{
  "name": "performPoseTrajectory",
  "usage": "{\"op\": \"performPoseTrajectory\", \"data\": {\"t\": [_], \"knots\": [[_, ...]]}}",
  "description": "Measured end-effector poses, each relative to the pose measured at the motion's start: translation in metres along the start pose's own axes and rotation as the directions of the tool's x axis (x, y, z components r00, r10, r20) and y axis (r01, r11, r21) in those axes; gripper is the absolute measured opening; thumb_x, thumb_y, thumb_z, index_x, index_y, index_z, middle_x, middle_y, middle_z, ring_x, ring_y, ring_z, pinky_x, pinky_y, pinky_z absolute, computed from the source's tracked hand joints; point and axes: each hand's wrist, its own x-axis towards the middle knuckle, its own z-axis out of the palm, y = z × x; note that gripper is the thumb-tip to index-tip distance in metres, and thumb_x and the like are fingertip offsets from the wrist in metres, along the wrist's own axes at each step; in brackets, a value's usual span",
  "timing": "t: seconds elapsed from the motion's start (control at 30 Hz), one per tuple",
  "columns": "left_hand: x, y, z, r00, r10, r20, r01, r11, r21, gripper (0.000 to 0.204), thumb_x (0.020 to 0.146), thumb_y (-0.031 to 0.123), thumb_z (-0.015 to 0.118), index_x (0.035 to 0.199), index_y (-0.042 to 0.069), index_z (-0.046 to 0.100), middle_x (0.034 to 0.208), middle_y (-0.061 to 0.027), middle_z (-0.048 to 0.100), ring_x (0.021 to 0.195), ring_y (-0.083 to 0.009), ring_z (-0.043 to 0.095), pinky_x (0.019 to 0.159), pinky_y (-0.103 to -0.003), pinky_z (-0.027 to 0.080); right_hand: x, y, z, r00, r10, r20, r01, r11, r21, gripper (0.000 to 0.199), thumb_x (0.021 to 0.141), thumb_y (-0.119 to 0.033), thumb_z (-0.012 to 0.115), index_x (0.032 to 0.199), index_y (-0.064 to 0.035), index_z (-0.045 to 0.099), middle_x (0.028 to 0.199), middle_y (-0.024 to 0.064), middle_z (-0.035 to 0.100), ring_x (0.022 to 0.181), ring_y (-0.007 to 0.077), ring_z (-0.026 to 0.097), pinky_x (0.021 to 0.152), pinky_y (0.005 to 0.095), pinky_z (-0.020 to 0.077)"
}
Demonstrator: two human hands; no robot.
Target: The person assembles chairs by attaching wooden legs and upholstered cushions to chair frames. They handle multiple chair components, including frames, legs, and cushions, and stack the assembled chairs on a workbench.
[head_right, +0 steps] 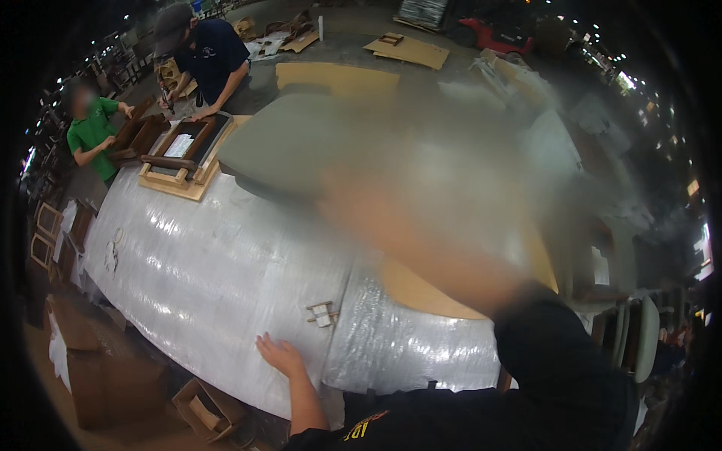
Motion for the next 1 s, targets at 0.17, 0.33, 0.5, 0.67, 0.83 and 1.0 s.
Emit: {"op": "performPoseTrajectory", "data": {"t": [0.17,0.33,0.5,0.67,0.83,1.0], "knots": [[-0.009,-0.012,0.019,0.993,-0.076,0.095,0.064,0.990,0.127,0.059,0.101,0.020,0.055,0.153,-0.004,0.042,0.168,-0.0270,0.030,0.157,-0.0437,0.025,0.129,-0.056,0.020,0.114,-0.079,0.068,0.992,0.047,0.115,0.004,0.912,-0.410,0.075,0.084,-0.030,0.083,0.144,-0.0004,0.049,0.137,0.0226,0.057,0.130,0.0449,0.055,0.103,0.0553,0.0500],[-0.004,-0.012,0.017,0.969,-0.144,0.199,0.112,0.981,0.160,0.062,0.103,0.023,0.051,0.157,-0.002,0.036,0.171,-0.0242,0.023,0.160,-0.0413,0.019,0.130,-0.056,0.016,0.160,-0.089,0.029,0.912,0.176,0.371,-0.037,0.935,-0.353,0.069,0.082,-0.030,0.083,0.138,-0.0027,0.055,0.134,0.0202,0.061,0.130,0.0423,0.057,0.101,0.0525,0.0517],[-0.002,-0.017,0.020,0.970,-0.130,0.207,0.087,0.974,0.207,0.065,0.103,0.022,0.050,0.160,-0.001,0.029,0.173,-0.0234,0.017,0.162,-0.0403,0.014,0.131,-0.055,0.014,0.227,-0.016,-0.009,0.951,0.238,0.196,-0.118,0.867,-0.485,0.064,0.082,-0.036,0.083,0.135,-0.0050,0.063,0.132,0.0192,0.064,0.128,0.0395,0.059,0.105,0.0478,0.0511],[-0.012,-0.023,0.033,0.978,-0.108,0.180,0.061,0.967,0.248,0.066,0.103,0.022,0.048,0.161,0.001,0.025,0.174,-0.0231,0.014,0.162,-0.0400,0.014,0.131,-0.054,0.014,0.262,0.063,-0.096,0.901,0.359,-0.245,-0.419,0.867,-0.270,0.062,0.076,-0.041,0.089,0.125,-0.0055,0.074,0.124,0.0209,0.073,0.118,0.0377,0.068,0.104,0.0437,0.0515],[-0.003,-0.016,0.024,0.980,-0.123,0.154,0.089,0.973,0.215,0.063,0.102,0.018,0.050,0.159,0.000,0.030,0.170,-0.0253,0.023,0.161,-0.0404,0.016,0.130,-0.055,0.017,0.232,0.088,-0.217,0.728,0.494,-0.476,-0.623,0.767,-0.157,0.049,0.076,-0.040,0.090,0.106,-0.0017,0.081,0.104,0.0187,0.079,0.097,0.0300,0.075,0.089,0.0415,0.0561],[0.058,0.110,-0.040,0.966,0.129,0.222,0.035,0.791,-0.611,0.055,0.099,0.010,0.059,0.150,-0.005,0.043,0.163,-0.0323,0.031,0.152,-0.0490,0.031,0.124,-0.058,0.027,0.173,0.076,-0.380,0.690,0.511,-0.513,-0.690,0.679,-0.251,0.051,0.082,-0.040,0.085,0.106,0.0044,0.079,0.086,0.0168,0.077,0.079,0.0302,0.076,0.075,0.0426,0.0617]]}}
